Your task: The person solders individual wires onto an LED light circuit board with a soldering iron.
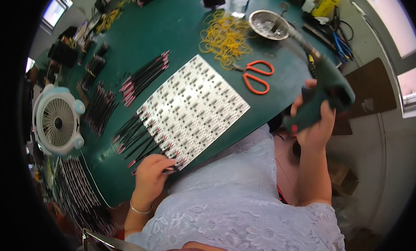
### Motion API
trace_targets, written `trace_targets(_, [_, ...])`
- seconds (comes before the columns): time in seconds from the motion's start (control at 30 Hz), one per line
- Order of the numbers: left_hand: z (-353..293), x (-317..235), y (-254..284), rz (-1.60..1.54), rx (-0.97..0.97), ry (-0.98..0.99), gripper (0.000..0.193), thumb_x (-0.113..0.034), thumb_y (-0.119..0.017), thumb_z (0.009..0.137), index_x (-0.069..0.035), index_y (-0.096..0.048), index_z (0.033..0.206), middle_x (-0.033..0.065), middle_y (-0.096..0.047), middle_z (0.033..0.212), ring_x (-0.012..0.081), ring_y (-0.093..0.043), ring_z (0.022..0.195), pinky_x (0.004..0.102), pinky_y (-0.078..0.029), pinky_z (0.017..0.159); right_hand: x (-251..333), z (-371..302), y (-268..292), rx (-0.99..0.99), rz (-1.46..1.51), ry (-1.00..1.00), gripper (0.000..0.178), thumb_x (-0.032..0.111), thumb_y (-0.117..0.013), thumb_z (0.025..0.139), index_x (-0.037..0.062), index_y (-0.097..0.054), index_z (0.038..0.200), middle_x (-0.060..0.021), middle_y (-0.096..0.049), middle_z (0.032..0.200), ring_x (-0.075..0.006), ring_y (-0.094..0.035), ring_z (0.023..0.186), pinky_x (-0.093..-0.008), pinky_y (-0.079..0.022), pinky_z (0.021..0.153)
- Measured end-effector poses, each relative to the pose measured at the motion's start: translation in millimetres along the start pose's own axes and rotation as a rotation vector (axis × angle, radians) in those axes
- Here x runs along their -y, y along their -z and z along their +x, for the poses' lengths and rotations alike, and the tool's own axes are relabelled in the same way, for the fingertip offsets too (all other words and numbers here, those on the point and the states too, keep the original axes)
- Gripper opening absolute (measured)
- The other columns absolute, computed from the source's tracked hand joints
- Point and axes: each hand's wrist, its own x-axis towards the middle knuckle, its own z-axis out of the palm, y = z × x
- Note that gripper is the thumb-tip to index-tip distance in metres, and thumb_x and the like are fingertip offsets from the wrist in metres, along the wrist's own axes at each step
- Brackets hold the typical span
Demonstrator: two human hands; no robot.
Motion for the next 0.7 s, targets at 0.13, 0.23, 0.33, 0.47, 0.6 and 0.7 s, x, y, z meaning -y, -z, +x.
trace_targets(0.13, [-14,-7,26,0.262,-0.456,0.088,0.019,0.005,-0.059,0.078,-0.004,-0.064,0.094,0.0115,-0.058,0.074,0.0270,-0.056,0.063,0.0325,-0.045,0.058,-7,69,10,-0.261,0.249,-0.055,0.040,0.036,-0.050,0.096,0.0028,-0.050,0.118,-0.0113,-0.058,0.095,-0.0222,-0.058,0.082,-0.0369,-0.052,0.069])
trace_targets(0.23, [-19,3,33,0.357,-0.614,0.171,0.007,0.001,-0.058,0.086,-0.002,-0.063,0.091,0.0134,-0.060,0.077,0.0278,-0.058,0.065,0.0327,-0.046,0.060,-30,134,27,-0.346,0.451,-0.116,0.039,0.037,-0.053,0.095,0.0017,-0.050,0.110,-0.0142,-0.057,0.091,-0.0244,-0.059,0.079,-0.0381,-0.054,0.072])
trace_targets(0.33, [-23,19,39,0.523,-0.586,0.390,0.009,-0.004,-0.057,0.088,-0.003,-0.061,0.096,0.0151,-0.063,0.085,0.0323,-0.061,0.074,0.0349,-0.048,0.066,-60,194,70,-0.251,0.572,-0.114,0.048,0.043,-0.045,0.097,-0.0034,-0.048,0.111,-0.0174,-0.057,0.095,-0.0274,-0.058,0.083,-0.0386,-0.054,0.077])
trace_targets(0.47, [5,41,53,0.574,-0.542,0.488,0.016,-0.012,-0.055,0.090,-0.005,-0.057,0.105,0.0163,-0.064,0.095,0.0354,-0.061,0.088,0.0420,-0.048,0.074,-102,251,122,-0.332,0.345,-0.213,0.062,0.053,-0.031,0.098,-0.0022,-0.048,0.120,-0.0168,-0.059,0.101,-0.0270,-0.059,0.087,-0.0400,-0.053,0.082])
trace_targets(0.6, [27,88,77,0.609,-0.519,0.583,0.018,-0.012,-0.053,0.090,-0.006,-0.056,0.105,0.0169,-0.063,0.097,0.0368,-0.060,0.090,0.0465,-0.048,0.076,-109,232,105,-0.249,0.325,-0.574,0.055,0.049,-0.037,0.098,0.0002,-0.049,0.121,-0.0177,-0.059,0.111,-0.0297,-0.060,0.098,-0.0423,-0.052,0.090])
trace_targets(0.7, [37,119,91,0.647,-0.490,0.599,0.017,-0.012,-0.051,0.090,-0.006,-0.057,0.105,0.0163,-0.062,0.095,0.0370,-0.060,0.091,0.0470,-0.048,0.077,-82,205,120,0.082,0.198,-0.628,0.039,0.047,-0.044,0.097,0.0122,-0.056,0.111,-0.0022,-0.064,0.108,-0.0194,-0.060,0.099,-0.0389,-0.047,0.086])
